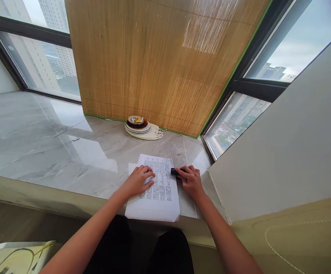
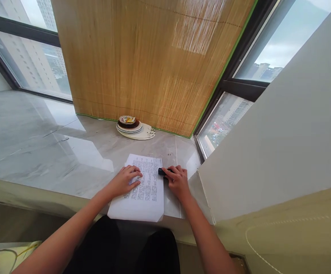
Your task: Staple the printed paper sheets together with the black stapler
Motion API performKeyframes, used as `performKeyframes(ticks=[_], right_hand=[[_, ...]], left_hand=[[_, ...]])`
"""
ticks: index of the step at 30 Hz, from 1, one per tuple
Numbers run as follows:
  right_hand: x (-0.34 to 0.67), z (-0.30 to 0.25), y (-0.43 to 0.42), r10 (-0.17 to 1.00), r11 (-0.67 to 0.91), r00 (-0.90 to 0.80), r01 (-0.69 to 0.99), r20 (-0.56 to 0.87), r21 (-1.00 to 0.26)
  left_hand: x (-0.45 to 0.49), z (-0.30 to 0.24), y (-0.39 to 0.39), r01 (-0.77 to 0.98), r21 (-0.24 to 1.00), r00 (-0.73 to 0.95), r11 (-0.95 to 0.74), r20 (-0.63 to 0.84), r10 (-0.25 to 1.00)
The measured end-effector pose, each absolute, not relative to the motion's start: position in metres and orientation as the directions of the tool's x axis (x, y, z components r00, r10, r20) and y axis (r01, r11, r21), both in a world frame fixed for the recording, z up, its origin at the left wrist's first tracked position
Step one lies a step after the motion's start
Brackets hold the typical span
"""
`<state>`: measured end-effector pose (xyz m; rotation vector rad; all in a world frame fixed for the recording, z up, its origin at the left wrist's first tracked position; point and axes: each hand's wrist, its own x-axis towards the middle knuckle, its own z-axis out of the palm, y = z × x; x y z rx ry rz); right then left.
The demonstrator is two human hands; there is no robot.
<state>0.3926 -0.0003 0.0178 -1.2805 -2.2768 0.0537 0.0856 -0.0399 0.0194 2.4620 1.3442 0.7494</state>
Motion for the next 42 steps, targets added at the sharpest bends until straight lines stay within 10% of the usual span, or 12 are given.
performKeyframes(ticks=[6, 16, 31, 42], right_hand=[[0.391, 0.019, -0.007, 0.789, 0.578, -0.425, 0.758, 0.443, -0.303], [0.412, 0.009, 0.004, 0.756, 0.306, 0.182, 0.751, 0.629, -0.585], [0.292, 0.014, -0.076, 0.859, 0.405, 0.012, 0.596, 0.512, -0.693], [0.379, 0.013, -0.046, 0.849, 0.315, 0.162, 0.607, 0.502, -0.729]], left_hand=[[0.085, 0.022, -0.04, 0.718, 0.429, 0.446, -0.548, 0.32, 0.836], [0.084, 0.021, -0.04, 0.696, 0.451, 0.435, -0.559, 0.355, 0.828], [0.078, 0.007, -0.03, 0.771, 0.441, 0.276, -0.459, 0.419, 0.865], [-0.067, 0.033, -0.038, 0.969, 0.249, -0.076, -0.009, 0.329, 0.941]])
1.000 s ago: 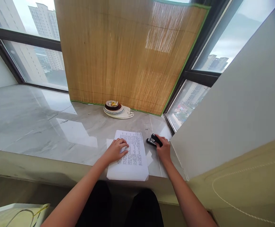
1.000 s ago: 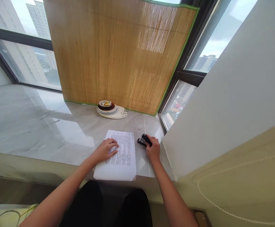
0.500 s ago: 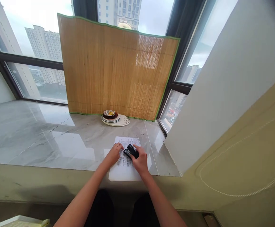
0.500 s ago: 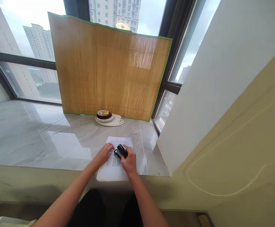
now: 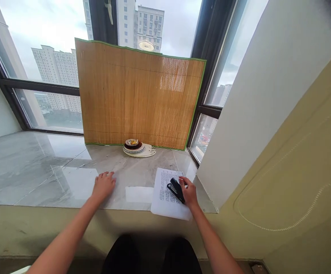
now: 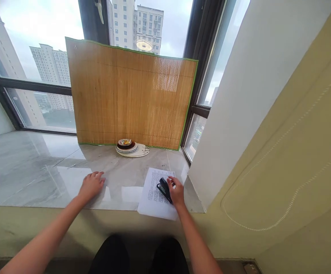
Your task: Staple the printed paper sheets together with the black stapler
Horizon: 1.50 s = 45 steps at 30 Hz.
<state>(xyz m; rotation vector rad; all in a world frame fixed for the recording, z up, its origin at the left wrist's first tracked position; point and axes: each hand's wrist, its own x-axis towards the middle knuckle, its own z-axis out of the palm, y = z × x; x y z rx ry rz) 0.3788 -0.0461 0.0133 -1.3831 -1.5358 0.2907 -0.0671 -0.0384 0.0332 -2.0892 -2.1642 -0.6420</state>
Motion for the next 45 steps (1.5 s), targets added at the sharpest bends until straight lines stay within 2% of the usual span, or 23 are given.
performKeyframes(ticks=[1, 3, 6, 13, 20, 25, 33, 45], right_hand=[[0.382, 0.015, -0.034, 0.848, 0.299, 0.179, 0.616, 0.499, -0.729], [0.387, 0.02, -0.007, 0.851, 0.276, 0.163, 0.669, 0.499, -0.69], [0.386, 0.023, 0.03, 0.865, 0.3, 0.074, 0.716, 0.496, -0.63], [0.367, 0.001, 0.061, 0.911, 0.325, -0.126, 0.803, 0.392, -0.5], [0.355, -0.007, 0.074, 0.951, 0.3, -0.256, 0.905, 0.176, -0.303], [0.279, -0.009, 0.084, 0.922, 0.384, -0.353, 0.879, 0.158, -0.282], [0.119, -0.002, 0.077, 0.826, 0.563, -0.505, 0.76, 0.252, -0.325], [0.104, 0.004, 0.073, 0.783, 0.622, -0.551, 0.704, 0.288, -0.343]], left_hand=[[-0.082, 0.03, -0.04, 0.982, 0.179, -0.104, 0.052, 0.293, 0.951], [-0.1, 0.022, -0.044, 0.995, 0.082, -0.078, 0.057, 0.287, 0.955], [-0.106, 0.011, -0.048, 0.997, 0.013, -0.077, 0.077, 0.31, 0.948], [-0.099, 0.01, -0.047, 0.996, 0.017, -0.088, 0.088, 0.349, 0.933], [-0.097, 0.012, -0.049, 0.996, 0.016, -0.085, 0.085, 0.363, 0.928], [-0.094, 0.014, -0.051, 0.995, 0.02, -0.1, 0.1, 0.37, 0.924], [-0.095, 0.017, -0.053, 0.992, 0.057, -0.125, 0.113, 0.345, 0.93], [-0.095, 0.018, -0.054, 0.992, 0.066, -0.126, 0.11, 0.348, 0.929]])
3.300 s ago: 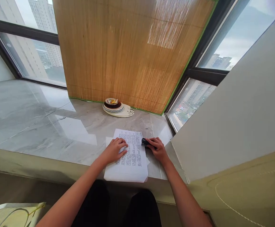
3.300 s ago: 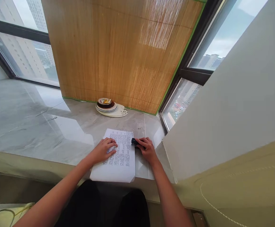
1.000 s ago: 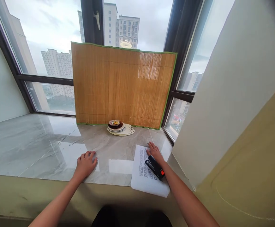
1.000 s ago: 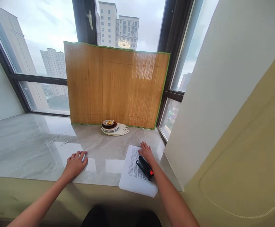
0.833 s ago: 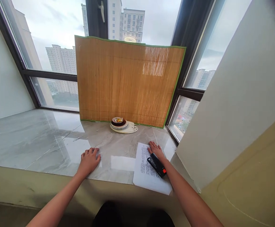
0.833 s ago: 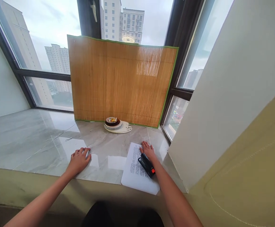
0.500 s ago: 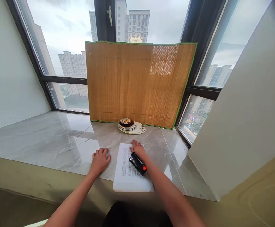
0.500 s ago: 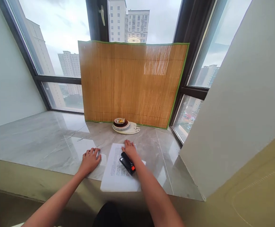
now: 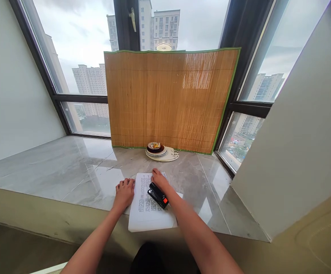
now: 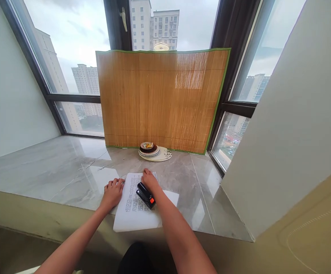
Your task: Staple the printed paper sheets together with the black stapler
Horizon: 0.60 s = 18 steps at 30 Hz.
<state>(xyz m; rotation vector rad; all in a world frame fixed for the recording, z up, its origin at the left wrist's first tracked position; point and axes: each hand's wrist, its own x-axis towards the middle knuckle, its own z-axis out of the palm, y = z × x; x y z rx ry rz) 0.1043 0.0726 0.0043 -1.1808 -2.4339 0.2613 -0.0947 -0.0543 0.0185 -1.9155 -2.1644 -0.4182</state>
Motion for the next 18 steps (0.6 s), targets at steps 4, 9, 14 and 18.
performKeyframes(ticks=[4, 9, 14, 18], right_hand=[[0.103, 0.005, 0.072, 0.779, 0.627, -0.56, 0.694, 0.283, -0.354], [0.104, 0.004, 0.071, 0.78, 0.626, -0.553, 0.685, 0.293, -0.373], [0.122, 0.004, 0.07, 0.787, 0.617, -0.54, 0.686, 0.298, -0.385], [0.163, 0.003, 0.071, 0.808, 0.588, -0.507, 0.707, 0.298, -0.391]], left_hand=[[-0.094, 0.019, -0.055, 0.991, 0.069, -0.133, 0.116, 0.339, 0.931], [-0.095, 0.018, -0.054, 0.989, 0.083, -0.14, 0.119, 0.333, 0.932], [-0.096, 0.016, -0.054, 0.99, 0.073, -0.14, 0.122, 0.352, 0.926], [-0.097, 0.014, -0.053, 0.992, 0.049, -0.122, 0.112, 0.371, 0.921]])
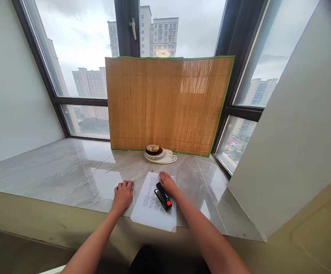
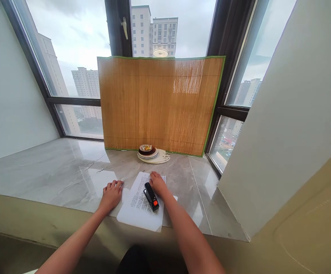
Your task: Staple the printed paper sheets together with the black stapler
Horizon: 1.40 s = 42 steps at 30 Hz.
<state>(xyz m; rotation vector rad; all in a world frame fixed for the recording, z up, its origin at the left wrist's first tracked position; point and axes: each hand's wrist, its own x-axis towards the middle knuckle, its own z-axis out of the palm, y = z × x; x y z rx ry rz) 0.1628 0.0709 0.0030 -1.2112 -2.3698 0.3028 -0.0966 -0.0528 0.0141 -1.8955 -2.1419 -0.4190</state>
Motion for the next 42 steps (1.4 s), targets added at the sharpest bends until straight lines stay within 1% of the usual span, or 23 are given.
performKeyframes(ticks=[5, 14, 19, 22, 29, 32, 39, 42], right_hand=[[0.216, 0.0, 0.069, 0.812, 0.584, -0.51, 0.711, 0.284, -0.392], [0.262, 0.001, 0.045, 0.825, 0.565, -0.488, 0.724, 0.285, -0.396], [0.298, -0.002, 0.028, 0.859, 0.511, -0.43, 0.749, 0.277, -0.422], [0.309, -0.002, 0.027, 0.874, 0.486, -0.416, 0.757, 0.251, -0.438], [0.315, 0.003, 0.042, 0.835, 0.535, -0.515, 0.679, 0.195, -0.503], [0.319, 0.005, 0.047, 0.827, 0.545, -0.519, 0.645, 0.217, -0.535], [0.324, 0.003, 0.042, 0.871, 0.49, -0.347, 0.643, 0.346, -0.588], [0.323, 0.004, 0.041, 0.856, 0.516, -0.357, 0.623, 0.374, -0.587]], left_hand=[[-0.098, 0.013, -0.052, 0.993, 0.035, -0.116, 0.111, 0.381, 0.917], [-0.097, 0.018, -0.053, 0.99, 0.043, -0.138, 0.131, 0.337, 0.931], [-0.098, 0.017, -0.053, 0.991, 0.023, -0.13, 0.13, 0.355, 0.926], [-0.098, 0.017, -0.052, 0.99, 0.017, -0.137, 0.139, 0.341, 0.93], [-0.095, 0.021, -0.051, 0.988, 0.018, -0.148, 0.151, 0.317, 0.937], [-0.093, 0.024, -0.052, 0.988, 0.029, -0.151, 0.149, 0.312, 0.938], [-0.089, 0.028, -0.053, 0.985, 0.027, -0.169, 0.168, 0.282, 0.944], [-0.089, 0.028, -0.053, 0.986, 0.014, -0.161, 0.164, 0.286, 0.944]])
